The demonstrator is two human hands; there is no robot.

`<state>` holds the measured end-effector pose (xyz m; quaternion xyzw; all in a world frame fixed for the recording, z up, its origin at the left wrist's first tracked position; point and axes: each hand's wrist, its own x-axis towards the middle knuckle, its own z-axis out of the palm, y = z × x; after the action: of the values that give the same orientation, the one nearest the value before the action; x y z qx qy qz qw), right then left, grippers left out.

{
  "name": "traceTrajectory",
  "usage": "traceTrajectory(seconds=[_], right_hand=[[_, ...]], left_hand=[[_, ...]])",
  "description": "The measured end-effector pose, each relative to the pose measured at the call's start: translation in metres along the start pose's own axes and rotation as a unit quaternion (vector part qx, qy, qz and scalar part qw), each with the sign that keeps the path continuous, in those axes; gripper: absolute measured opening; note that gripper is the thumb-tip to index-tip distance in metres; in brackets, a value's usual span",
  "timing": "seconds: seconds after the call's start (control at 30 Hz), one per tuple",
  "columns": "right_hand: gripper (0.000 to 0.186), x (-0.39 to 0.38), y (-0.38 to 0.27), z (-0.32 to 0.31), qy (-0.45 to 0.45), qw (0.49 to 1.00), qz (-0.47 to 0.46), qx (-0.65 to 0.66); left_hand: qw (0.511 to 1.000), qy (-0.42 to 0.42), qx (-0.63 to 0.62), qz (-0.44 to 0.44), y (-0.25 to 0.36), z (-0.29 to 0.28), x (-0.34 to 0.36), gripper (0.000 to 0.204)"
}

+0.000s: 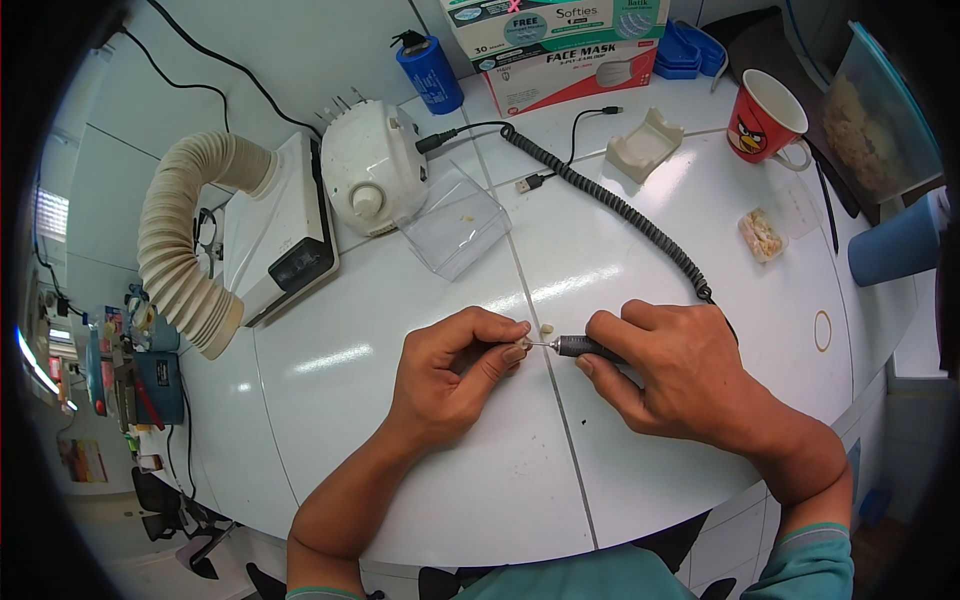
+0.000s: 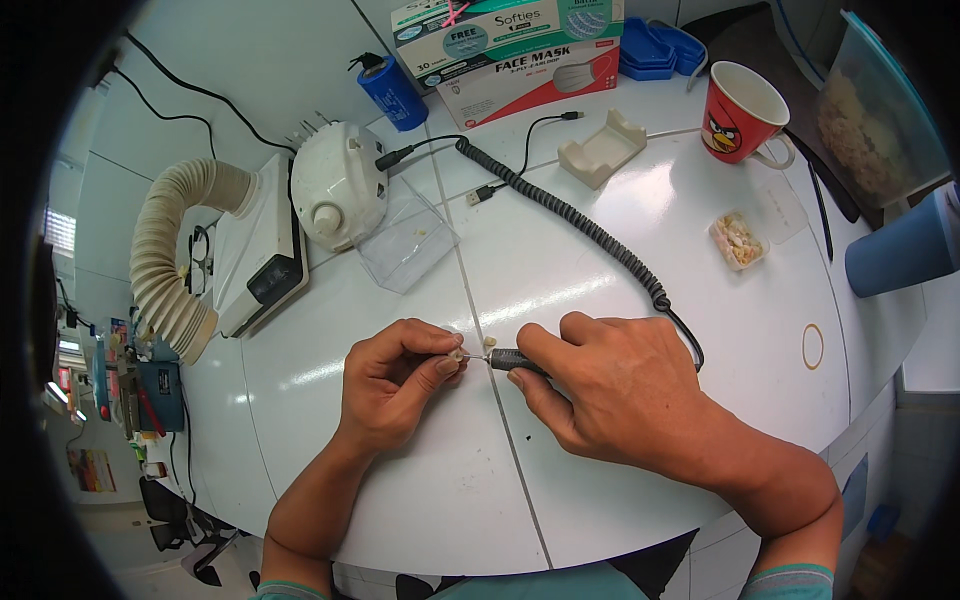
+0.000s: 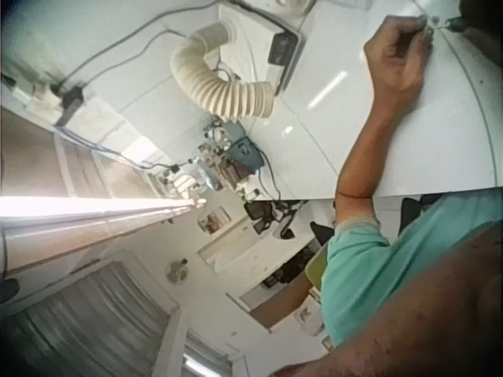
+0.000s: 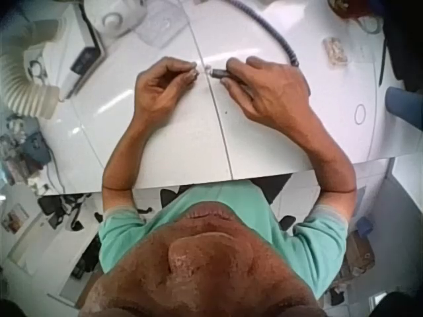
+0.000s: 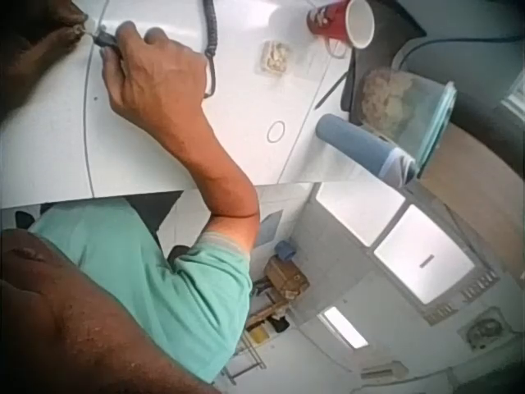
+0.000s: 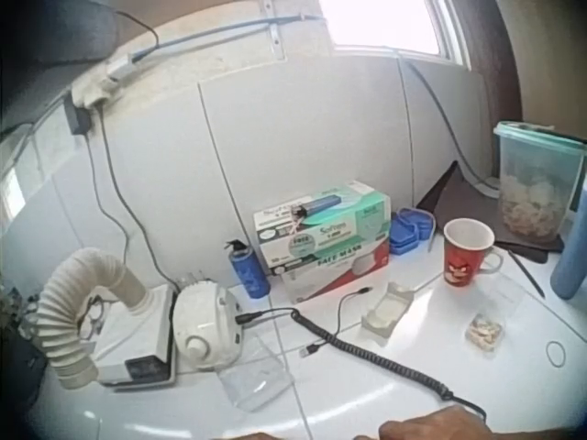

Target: Grinding and shaping a dental prosthetic using a rotary tool.

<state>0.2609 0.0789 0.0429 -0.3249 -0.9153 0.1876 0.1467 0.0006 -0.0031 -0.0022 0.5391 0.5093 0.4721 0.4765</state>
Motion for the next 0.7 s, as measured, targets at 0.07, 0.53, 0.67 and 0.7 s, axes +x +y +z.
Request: traceTrajectory(seconds=[0.07, 0.53, 0.67, 0.7], right_hand=[[0.020, -0.0003, 0.0002, 0.0001, 0.000, 1.000, 0.000, 0.001], [0.019, -0.0007, 0.0008, 0.0001, -0.007, 1.000, 0.006, -0.009], [0.019, -0.0005, -0.0002, 0.0015, 0.001, 1.000, 0.005, -0.010], [0.019, -0.0005, -0.0003, 0.0020, 0.004, 1.000, 0.003, -0.010]], left_hand=[[1.000, -0.002, -0.002, 0.001, 0.0001, 0.0003, 0.0002, 0.015], [0.998, -0.019, 0.053, 0.025, -0.0013, -0.0018, 0.0013, 0.014], [0.999, -0.014, 0.034, 0.017, 0.0003, -0.0003, 0.0007, 0.014], [1.000, -0.002, 0.021, 0.013, 0.0003, 0.0010, 0.0006, 0.013]])
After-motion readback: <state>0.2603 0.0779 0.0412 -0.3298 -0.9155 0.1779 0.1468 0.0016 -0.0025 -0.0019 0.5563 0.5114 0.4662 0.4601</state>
